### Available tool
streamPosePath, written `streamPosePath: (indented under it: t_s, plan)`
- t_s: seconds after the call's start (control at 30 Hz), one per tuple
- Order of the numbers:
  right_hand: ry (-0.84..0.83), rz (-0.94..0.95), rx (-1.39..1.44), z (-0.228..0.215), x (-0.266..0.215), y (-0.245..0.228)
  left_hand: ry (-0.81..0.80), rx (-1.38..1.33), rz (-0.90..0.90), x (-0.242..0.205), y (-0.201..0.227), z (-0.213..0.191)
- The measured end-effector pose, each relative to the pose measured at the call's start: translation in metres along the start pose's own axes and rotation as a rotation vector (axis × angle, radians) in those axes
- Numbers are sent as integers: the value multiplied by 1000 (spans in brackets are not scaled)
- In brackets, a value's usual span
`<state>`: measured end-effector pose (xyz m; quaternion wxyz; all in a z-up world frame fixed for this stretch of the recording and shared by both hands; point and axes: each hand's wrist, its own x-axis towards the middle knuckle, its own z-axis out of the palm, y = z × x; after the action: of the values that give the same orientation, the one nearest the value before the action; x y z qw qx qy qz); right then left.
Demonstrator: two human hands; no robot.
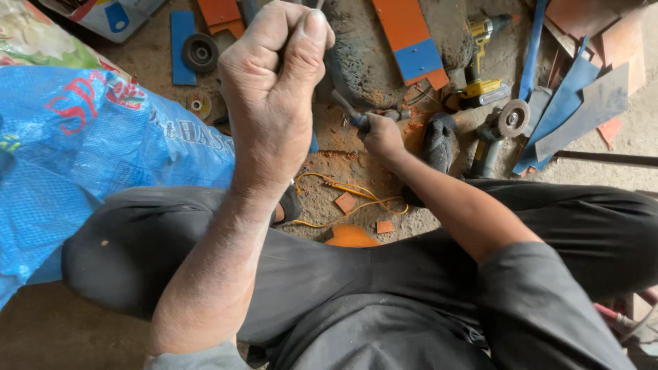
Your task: The person sits on the floor and uses pliers to bend the ends of multiple metal wires into hooks. They handle a bundle of wires, separate individual pieces, and bend them one by one. Finally, they pick up an orange and blue rectangular object and inspect it.
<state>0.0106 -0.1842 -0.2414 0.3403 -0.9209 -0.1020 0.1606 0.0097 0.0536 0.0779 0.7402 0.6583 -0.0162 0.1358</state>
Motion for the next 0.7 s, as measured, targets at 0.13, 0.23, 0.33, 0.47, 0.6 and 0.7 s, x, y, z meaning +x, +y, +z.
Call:
streamPosePath:
  t_s: [0.13,0.23,0.33,0.47,0.6,0.7]
  plan:
    - [32,-126,-189,63,18,48,30,54,28,-7,3,-8]
    - [89,-120,-193,90,24,63,46,4,-32,-7,1,-11]
    - [167,-157,-144,91,32,58,47,29,2,-5,-4,-13]
    - [157,-194,-80,53,23,22,32,62,1,-4,-11,-8]
    - [-186,210,-106,-24,14,-36,8,155,-36,-4,-18,-3]
    - [-238,309,97,-90,-2,-83,-51,203,-51,-2,-22,4]
